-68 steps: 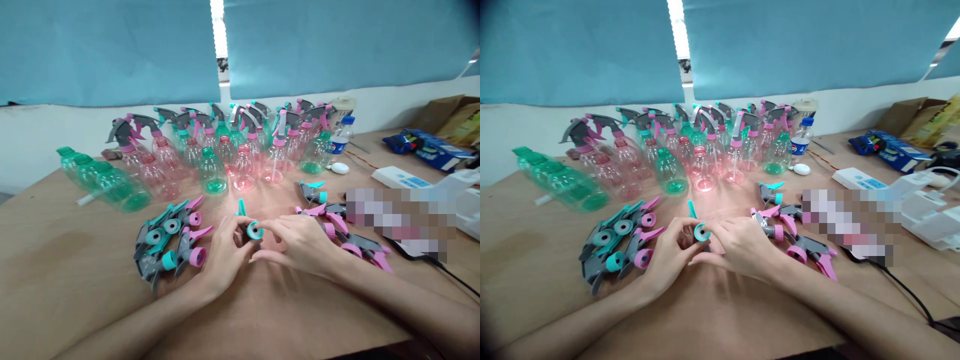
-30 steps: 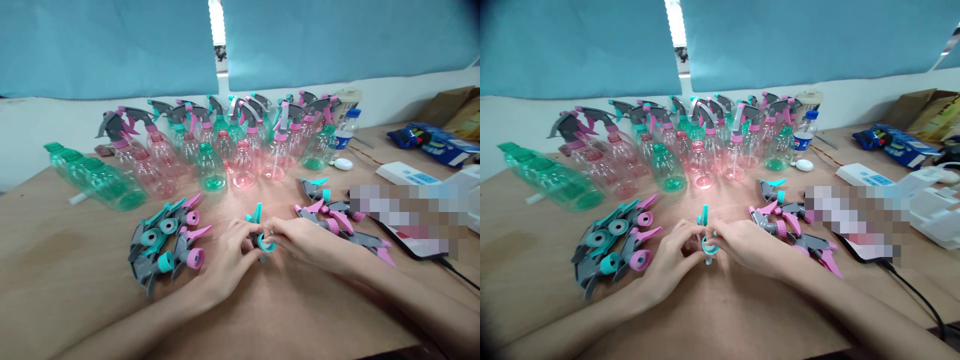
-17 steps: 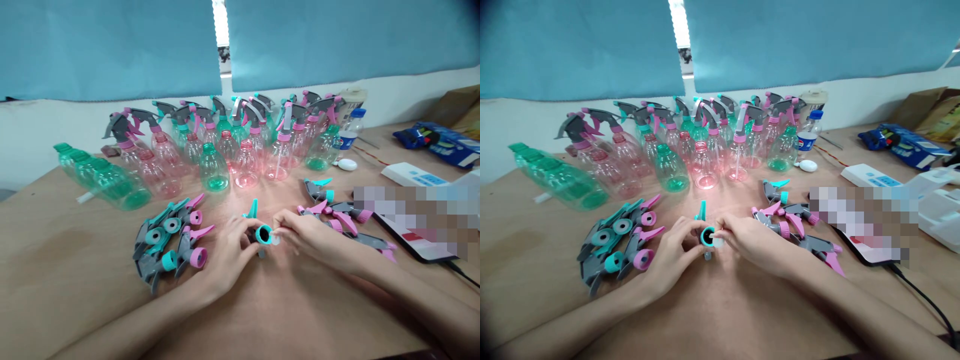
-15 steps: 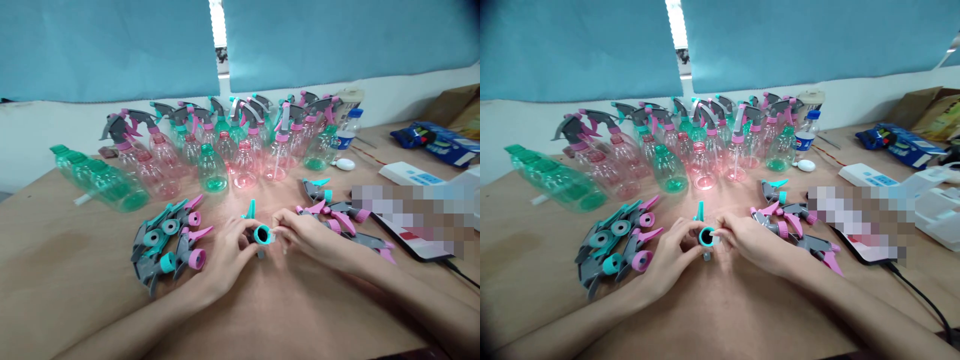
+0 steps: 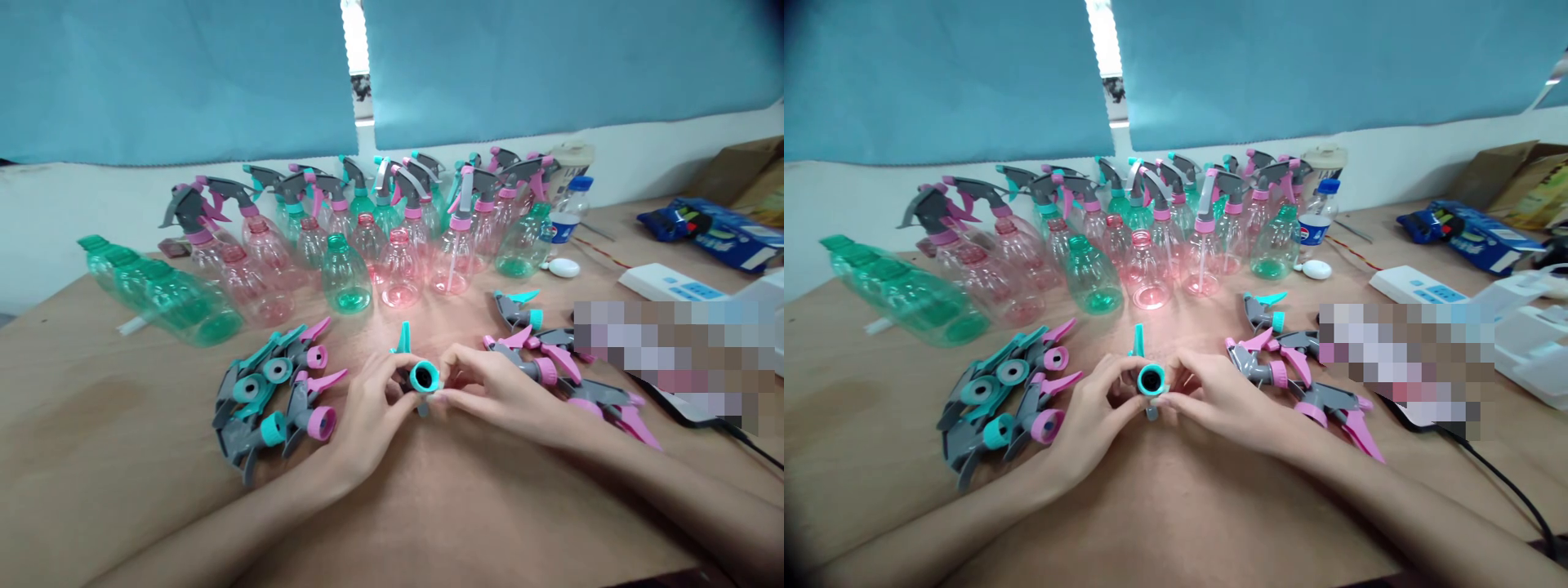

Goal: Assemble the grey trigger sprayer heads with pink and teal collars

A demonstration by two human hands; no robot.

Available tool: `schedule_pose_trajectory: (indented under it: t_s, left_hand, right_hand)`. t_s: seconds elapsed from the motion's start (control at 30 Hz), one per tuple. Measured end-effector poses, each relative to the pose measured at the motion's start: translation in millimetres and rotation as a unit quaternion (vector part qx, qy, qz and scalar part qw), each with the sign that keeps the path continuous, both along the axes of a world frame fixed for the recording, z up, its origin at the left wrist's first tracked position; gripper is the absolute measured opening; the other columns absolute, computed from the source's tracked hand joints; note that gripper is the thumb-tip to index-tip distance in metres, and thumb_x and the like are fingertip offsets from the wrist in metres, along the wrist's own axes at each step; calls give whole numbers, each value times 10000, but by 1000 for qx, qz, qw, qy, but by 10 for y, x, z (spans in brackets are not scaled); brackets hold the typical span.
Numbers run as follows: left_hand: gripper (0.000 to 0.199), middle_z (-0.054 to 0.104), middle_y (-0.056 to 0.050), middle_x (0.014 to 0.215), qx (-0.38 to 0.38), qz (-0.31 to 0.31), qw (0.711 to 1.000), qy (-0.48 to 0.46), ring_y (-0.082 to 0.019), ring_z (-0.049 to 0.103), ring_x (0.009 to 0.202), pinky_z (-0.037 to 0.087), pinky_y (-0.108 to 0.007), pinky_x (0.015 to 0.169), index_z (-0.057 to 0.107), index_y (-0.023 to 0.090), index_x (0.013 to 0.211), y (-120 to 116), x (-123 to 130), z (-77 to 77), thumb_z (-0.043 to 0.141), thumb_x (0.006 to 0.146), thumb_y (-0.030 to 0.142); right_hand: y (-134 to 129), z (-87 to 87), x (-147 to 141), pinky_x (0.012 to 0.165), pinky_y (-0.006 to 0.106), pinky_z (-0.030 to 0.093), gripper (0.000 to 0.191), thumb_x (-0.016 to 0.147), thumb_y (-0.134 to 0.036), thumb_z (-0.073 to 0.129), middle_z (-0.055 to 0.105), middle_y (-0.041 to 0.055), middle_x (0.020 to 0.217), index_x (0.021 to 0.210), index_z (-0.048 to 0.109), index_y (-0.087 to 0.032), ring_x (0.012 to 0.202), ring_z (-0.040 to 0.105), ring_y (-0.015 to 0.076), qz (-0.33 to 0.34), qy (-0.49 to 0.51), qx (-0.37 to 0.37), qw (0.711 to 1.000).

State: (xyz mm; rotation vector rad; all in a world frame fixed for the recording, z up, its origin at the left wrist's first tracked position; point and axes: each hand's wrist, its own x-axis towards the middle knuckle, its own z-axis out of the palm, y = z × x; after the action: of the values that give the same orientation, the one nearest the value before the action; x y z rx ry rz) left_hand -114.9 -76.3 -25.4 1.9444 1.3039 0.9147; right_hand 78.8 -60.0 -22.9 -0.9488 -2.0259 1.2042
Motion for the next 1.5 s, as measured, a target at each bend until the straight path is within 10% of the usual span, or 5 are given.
schedule_pose_trajectory:
  t_s: [0.43, 1.5]
  left_hand:
    - [275, 583, 56, 860, -10, 16, 1000, -21, -104, 542, 696, 404, -228, 637, 606, 265, 1003, 6, -11, -38, 653, 786, 102]
    - [352, 582, 20, 747, 49, -82, 995, 25, -173, 522, 783, 439, -300, 739, 607, 273, 1113, -24, -27, -48, 695, 790, 162]
  right_hand:
    - [69, 165, 133, 706, 311, 496, 289, 899, -350, 511, 654, 41, 938, 1152, 549, -215, 837, 614, 173, -49, -10, -15, 999]
    - [-24, 47, 16, 472, 217, 328, 218, 864, -397, 574, 503, -53, 623, 900, 466, -212, 539, 463, 105, -135, -3, 106, 985]
